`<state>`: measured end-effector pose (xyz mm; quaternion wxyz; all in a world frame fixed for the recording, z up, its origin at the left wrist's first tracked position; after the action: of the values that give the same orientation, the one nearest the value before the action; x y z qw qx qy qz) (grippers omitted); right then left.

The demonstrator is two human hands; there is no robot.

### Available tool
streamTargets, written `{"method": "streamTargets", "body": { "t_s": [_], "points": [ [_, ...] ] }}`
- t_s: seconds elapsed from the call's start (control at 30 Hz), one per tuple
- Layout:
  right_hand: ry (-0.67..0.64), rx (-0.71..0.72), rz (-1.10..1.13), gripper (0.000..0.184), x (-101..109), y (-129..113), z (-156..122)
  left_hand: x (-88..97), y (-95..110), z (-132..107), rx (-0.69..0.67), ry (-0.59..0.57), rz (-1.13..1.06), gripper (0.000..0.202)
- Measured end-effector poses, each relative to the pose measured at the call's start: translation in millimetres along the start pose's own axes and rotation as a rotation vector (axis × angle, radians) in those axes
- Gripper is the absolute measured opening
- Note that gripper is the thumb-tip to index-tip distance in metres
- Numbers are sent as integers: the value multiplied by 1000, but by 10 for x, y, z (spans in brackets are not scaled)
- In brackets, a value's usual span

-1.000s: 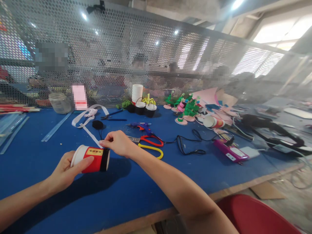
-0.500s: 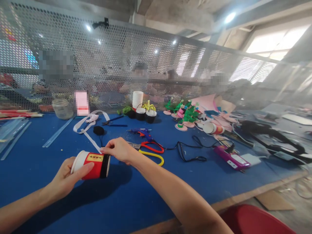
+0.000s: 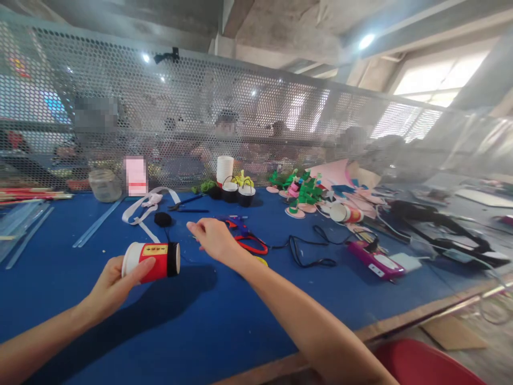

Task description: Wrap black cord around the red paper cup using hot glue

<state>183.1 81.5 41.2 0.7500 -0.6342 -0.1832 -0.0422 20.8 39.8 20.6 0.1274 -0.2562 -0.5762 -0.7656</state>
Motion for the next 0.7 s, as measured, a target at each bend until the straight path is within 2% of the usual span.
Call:
{"method": "streamTargets", "body": {
  "t_s": [0.07, 0.17, 0.23, 0.33, 0.4, 0.53, 0.63, 0.7],
  "points": [
    [-74, -26, 89, 32, -13, -37, -76, -9, 40, 8, -35, -11, 26, 30],
    [-233, -99, 282, 27, -153, -28, -199, -43, 99, 9, -100, -69, 60, 24],
    [-224, -116, 353, 22, -210, 21, -239, -62, 104, 16, -101, -113, 56, 21],
    [-146, -57, 383, 20, -229, 93, -261, -80, 51, 48, 29, -174, -66, 20],
    [-114, 35, 314, 19, -229, 96, -285, -97, 1, 73, 179, -208, -262, 22],
    [-138, 237, 126, 18, -281, 33, -367, -173, -68, 91, 427, -281, -616, 25],
    [-143, 287, 39, 17, -295, 24, -389, -180, -129, 94, 459, -236, -587, 23],
    [-57, 287, 27, 14, -230, 30, -376, -176, -164, 80, 439, -193, -514, 23]
  ]
}}
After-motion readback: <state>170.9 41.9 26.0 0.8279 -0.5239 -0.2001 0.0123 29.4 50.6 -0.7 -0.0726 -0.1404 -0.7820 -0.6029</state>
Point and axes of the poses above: each hand's wrist, its own z-axis towards the middle knuckle, its own x-axis out of the back of the hand, y = z × x, the point moved 5 cm from there along z, towards the middle knuckle, and after that the axes turned 14 degrees about z, right-handed, at the moved point
